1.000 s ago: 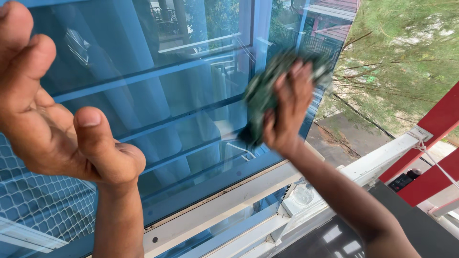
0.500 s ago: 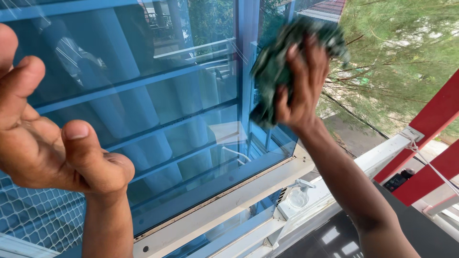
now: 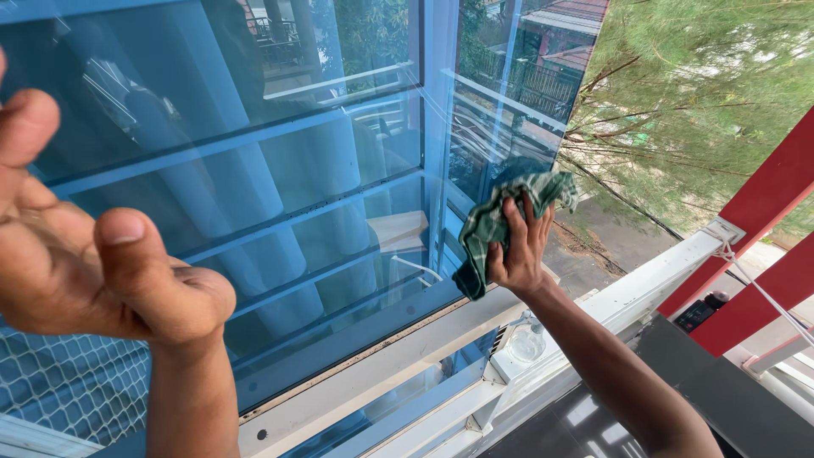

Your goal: The person cleans a large window pane using a green and white checkered cloth. They wipe the glass surface in broad strokes, then spray a cleaning solution from a bottle and continue wiping the glass and the white window frame.

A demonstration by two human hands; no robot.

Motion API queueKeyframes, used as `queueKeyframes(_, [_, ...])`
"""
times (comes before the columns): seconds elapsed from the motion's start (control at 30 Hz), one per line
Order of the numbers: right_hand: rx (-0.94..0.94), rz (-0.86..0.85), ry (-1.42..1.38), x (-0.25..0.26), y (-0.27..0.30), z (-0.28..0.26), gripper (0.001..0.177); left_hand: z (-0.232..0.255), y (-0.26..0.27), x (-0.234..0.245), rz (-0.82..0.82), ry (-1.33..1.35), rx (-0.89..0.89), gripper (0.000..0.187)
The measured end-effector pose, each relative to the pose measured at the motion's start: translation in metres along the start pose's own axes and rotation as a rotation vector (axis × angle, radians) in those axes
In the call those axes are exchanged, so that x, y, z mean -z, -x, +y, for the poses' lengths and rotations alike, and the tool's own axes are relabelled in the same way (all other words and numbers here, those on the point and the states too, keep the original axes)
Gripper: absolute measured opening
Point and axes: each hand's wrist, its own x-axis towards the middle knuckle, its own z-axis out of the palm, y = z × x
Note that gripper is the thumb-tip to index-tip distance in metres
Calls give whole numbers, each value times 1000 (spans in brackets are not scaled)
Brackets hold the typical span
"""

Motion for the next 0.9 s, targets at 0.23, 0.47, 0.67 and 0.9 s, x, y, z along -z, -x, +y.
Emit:
queueKeyframes(0.23, [-57, 133, -19, 3, -72, 4, 63, 17, 4, -12, 143, 32, 175, 43])
queueKeyframes(0.47, [-78, 336, -23, 2, -222, 33, 68, 9, 12, 1, 157, 9, 208, 46])
queueKeyframes(0.67, [-53, 296, -50, -1, -166, 5, 64, 0, 40, 9, 136, 27, 175, 51])
queueKeyframes(0.9, [14, 65, -48, -6, -38, -53, 61, -31, 8, 24, -42, 14, -282, 57])
